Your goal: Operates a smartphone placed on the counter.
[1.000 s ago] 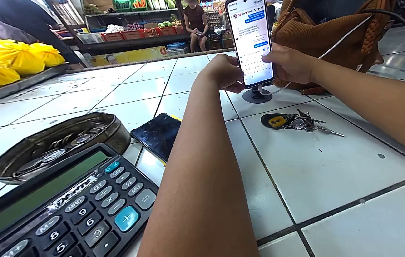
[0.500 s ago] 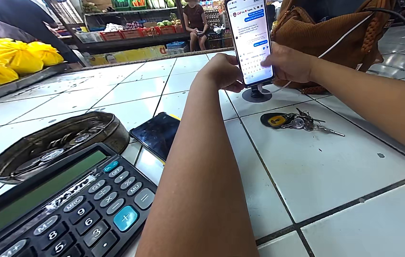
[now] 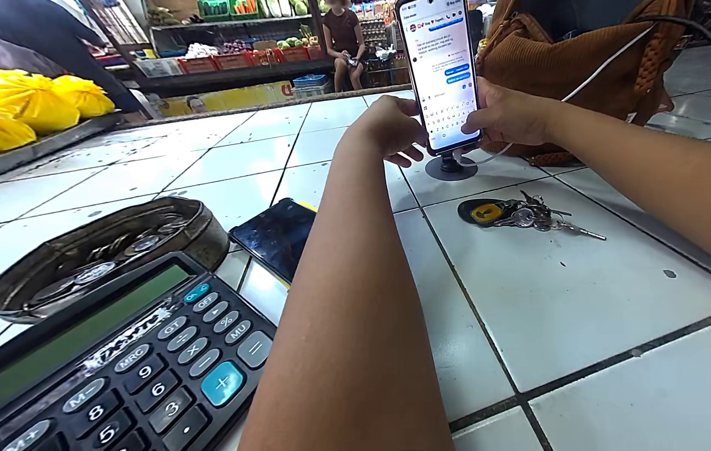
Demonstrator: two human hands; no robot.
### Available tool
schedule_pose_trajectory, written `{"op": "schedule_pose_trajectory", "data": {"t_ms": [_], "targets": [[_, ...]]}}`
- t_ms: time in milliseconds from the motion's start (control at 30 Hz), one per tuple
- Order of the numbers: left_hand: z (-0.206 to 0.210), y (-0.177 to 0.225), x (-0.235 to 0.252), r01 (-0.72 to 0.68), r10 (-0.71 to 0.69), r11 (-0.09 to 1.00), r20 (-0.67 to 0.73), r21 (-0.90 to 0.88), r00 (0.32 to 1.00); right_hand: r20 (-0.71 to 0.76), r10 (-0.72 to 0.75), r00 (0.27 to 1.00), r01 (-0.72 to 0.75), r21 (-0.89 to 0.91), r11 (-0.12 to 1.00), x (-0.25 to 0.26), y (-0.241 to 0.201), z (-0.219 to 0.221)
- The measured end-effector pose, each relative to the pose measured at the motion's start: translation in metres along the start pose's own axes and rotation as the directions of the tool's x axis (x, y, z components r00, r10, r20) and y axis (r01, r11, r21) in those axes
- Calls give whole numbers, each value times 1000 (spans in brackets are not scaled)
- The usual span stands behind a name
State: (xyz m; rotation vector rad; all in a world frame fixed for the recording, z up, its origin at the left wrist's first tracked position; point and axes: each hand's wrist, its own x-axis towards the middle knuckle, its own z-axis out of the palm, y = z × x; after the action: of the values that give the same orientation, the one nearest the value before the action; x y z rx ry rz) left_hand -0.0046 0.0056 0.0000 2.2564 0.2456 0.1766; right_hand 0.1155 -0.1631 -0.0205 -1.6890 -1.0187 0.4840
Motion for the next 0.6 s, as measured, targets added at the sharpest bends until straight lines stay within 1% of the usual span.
{"op": "schedule_pose_trajectory", "data": {"t_ms": [167,433,600], "targets": [[0,0,0,-1,1,1000,0,-11,1000,-11,17,1000,-17,0,1000,0,-1,1],[1,0,1,15,-15,998,3,-66,1000,-3,-28,1000,28,-2,1000,5,4,0],[2,1,1,9,-9,995,2,-96,1000,-7,-6,1000,6,11,1000,2,2,0]]}}
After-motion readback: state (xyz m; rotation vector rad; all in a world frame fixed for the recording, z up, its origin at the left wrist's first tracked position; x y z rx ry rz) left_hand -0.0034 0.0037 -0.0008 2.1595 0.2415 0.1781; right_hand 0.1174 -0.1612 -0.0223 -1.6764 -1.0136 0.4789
